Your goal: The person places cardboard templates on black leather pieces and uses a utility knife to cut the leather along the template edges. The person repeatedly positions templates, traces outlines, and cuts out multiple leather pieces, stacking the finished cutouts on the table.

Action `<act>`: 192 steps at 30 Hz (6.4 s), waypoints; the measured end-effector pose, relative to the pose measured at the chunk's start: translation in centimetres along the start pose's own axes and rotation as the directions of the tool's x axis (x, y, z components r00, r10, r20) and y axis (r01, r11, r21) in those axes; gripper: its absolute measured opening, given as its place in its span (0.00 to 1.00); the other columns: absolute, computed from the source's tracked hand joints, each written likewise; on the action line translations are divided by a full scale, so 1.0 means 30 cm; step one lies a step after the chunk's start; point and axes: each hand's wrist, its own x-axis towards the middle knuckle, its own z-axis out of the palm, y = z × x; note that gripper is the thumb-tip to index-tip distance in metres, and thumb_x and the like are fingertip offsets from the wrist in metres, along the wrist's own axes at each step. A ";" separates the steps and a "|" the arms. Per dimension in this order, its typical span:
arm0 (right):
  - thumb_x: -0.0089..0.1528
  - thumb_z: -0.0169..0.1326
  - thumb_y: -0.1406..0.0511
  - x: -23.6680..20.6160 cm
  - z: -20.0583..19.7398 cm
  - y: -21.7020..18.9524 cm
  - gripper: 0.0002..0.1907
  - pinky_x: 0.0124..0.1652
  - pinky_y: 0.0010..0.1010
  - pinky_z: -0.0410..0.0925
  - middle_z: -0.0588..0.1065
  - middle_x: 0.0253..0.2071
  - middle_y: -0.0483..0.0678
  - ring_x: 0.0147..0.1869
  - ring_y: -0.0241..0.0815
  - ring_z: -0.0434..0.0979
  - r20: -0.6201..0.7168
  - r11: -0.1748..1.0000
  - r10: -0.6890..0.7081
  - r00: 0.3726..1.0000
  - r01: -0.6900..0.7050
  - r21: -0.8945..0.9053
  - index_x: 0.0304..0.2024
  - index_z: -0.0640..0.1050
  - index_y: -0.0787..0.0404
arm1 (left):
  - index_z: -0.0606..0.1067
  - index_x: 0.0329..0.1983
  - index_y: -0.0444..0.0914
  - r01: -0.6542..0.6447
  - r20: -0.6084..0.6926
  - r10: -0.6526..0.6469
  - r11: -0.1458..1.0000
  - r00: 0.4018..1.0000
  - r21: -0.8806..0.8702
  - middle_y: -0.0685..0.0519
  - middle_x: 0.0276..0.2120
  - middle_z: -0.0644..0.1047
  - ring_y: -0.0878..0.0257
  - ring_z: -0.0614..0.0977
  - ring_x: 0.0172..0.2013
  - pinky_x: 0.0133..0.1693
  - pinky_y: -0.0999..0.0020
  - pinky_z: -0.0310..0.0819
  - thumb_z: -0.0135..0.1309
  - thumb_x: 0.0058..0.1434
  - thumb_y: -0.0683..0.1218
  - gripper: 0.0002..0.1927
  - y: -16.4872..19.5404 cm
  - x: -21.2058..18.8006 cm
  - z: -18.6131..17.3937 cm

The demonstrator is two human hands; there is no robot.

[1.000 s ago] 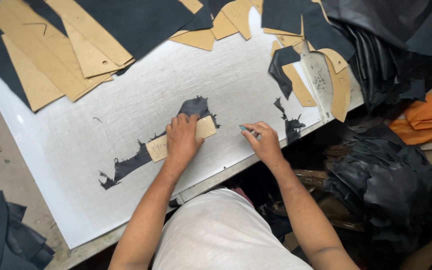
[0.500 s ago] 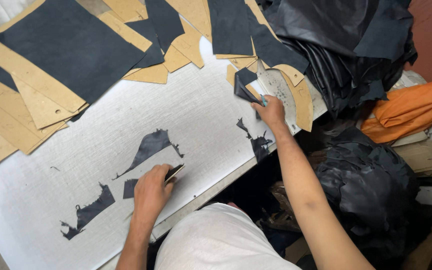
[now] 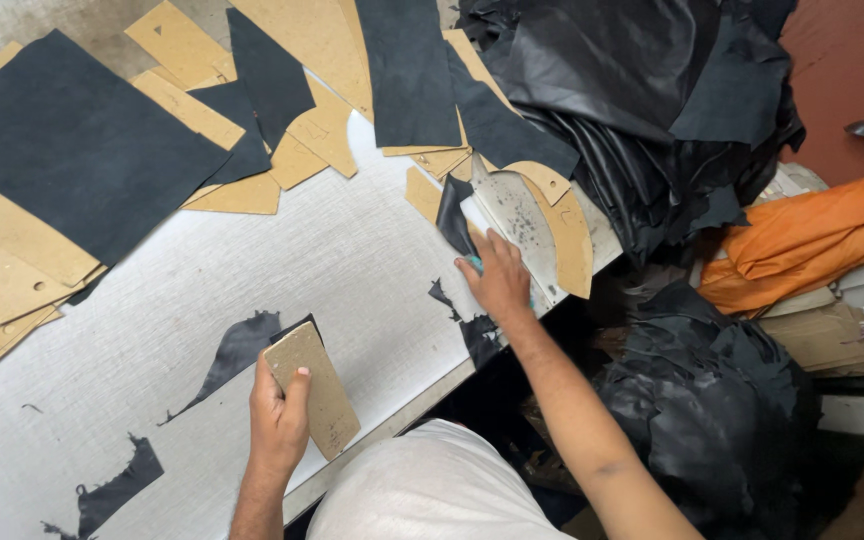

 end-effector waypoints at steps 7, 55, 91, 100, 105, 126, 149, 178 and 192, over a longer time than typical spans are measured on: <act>0.56 0.66 0.52 0.050 0.006 0.091 0.39 0.53 0.44 0.71 0.67 0.60 0.52 0.62 0.50 0.74 0.290 0.961 0.196 0.937 -0.243 0.133 0.66 0.66 0.49 | 0.67 0.57 0.34 -0.059 -0.029 0.056 0.991 0.998 -0.117 0.43 0.39 0.77 0.61 0.80 0.41 0.42 0.60 0.78 0.43 0.68 0.44 0.16 -0.072 0.039 0.092; 0.68 0.49 0.52 -0.150 0.273 -0.215 0.45 0.77 0.55 0.37 0.50 0.80 0.69 0.86 0.63 0.41 0.036 0.907 -0.389 0.920 0.376 0.187 0.79 0.52 0.68 | 0.69 0.63 0.38 0.252 -0.706 0.212 0.834 0.676 0.491 0.42 0.50 0.72 0.52 0.77 0.44 0.41 0.56 0.77 0.62 0.58 0.46 0.29 -0.377 -0.249 -0.690; 0.63 0.62 0.69 -1.248 -0.247 0.195 0.10 0.43 0.30 0.77 0.83 0.42 0.48 0.43 0.41 0.84 -0.410 0.984 0.146 0.900 -0.090 0.152 0.48 0.83 0.58 | 0.73 0.62 0.40 -0.397 0.658 -0.366 0.574 0.658 0.716 0.41 0.50 0.80 0.52 0.83 0.52 0.59 0.55 0.72 0.59 0.57 0.58 0.32 -0.822 -0.551 -0.519; 0.51 0.72 0.52 -1.169 -0.448 0.455 0.35 0.63 0.58 0.51 0.69 0.57 0.55 0.64 0.57 0.64 -0.467 0.785 0.230 0.854 -0.446 -0.430 0.55 0.75 0.58 | 0.84 0.36 0.38 -0.625 0.496 0.448 0.729 0.744 0.280 0.54 0.25 0.84 0.66 0.83 0.23 0.25 0.74 0.71 0.66 0.53 0.43 0.08 -0.432 -0.530 -0.283; 0.60 0.60 0.63 -1.161 -0.480 0.514 0.17 0.65 0.49 0.58 0.75 0.59 0.51 0.66 0.55 0.70 -0.460 0.872 0.346 0.818 -0.461 -0.163 0.53 0.81 0.57 | 0.83 0.38 0.39 -0.617 0.534 0.431 0.751 0.728 0.235 0.54 0.25 0.84 0.65 0.85 0.26 0.29 0.73 0.76 0.67 0.50 0.44 0.12 -0.399 -0.541 -0.273; 0.64 0.47 0.41 -1.062 -0.965 0.711 0.40 0.74 0.49 0.62 0.63 0.73 0.56 0.78 0.56 0.64 -0.564 0.379 0.639 0.523 0.424 0.823 0.71 0.57 0.52 | 0.82 0.44 0.36 -0.481 0.539 0.384 0.876 0.750 0.044 0.51 0.29 0.84 0.65 0.86 0.29 0.32 0.74 0.79 0.64 0.54 0.40 0.13 -0.341 -0.477 -0.143; 0.62 0.60 0.62 -0.487 -0.108 -0.663 0.18 0.45 0.32 0.75 0.81 0.53 0.47 0.51 0.39 0.83 0.479 0.757 -0.517 0.709 0.118 0.643 0.55 0.81 0.54 | 0.80 0.45 0.38 0.060 -0.567 0.323 0.831 0.757 0.553 0.47 0.50 0.80 0.52 0.80 0.48 0.48 0.62 0.76 0.63 0.61 0.46 0.11 -0.303 -0.221 -0.460; 0.63 0.64 0.66 0.069 -0.171 -0.702 0.10 0.40 0.28 0.70 0.81 0.36 0.49 0.38 0.34 0.77 0.213 0.647 -0.606 0.766 0.320 0.692 0.45 0.81 0.65 | 0.83 0.53 0.43 0.208 -0.040 -0.212 0.879 0.976 0.430 0.45 0.37 0.83 0.52 0.82 0.40 0.41 0.60 0.76 0.69 0.51 0.48 0.24 -0.068 -0.112 -0.880; 0.62 0.66 0.68 -0.102 0.278 -0.478 0.12 0.56 0.38 0.65 0.72 0.41 0.45 0.48 0.42 0.71 -0.123 0.804 -0.405 0.906 0.417 0.424 0.49 0.83 0.57 | 0.77 0.55 0.42 0.425 -0.709 -0.058 0.834 0.703 0.352 0.54 0.32 0.78 0.65 0.78 0.32 0.35 0.66 0.75 0.66 0.60 0.45 0.20 -0.396 -0.152 -0.843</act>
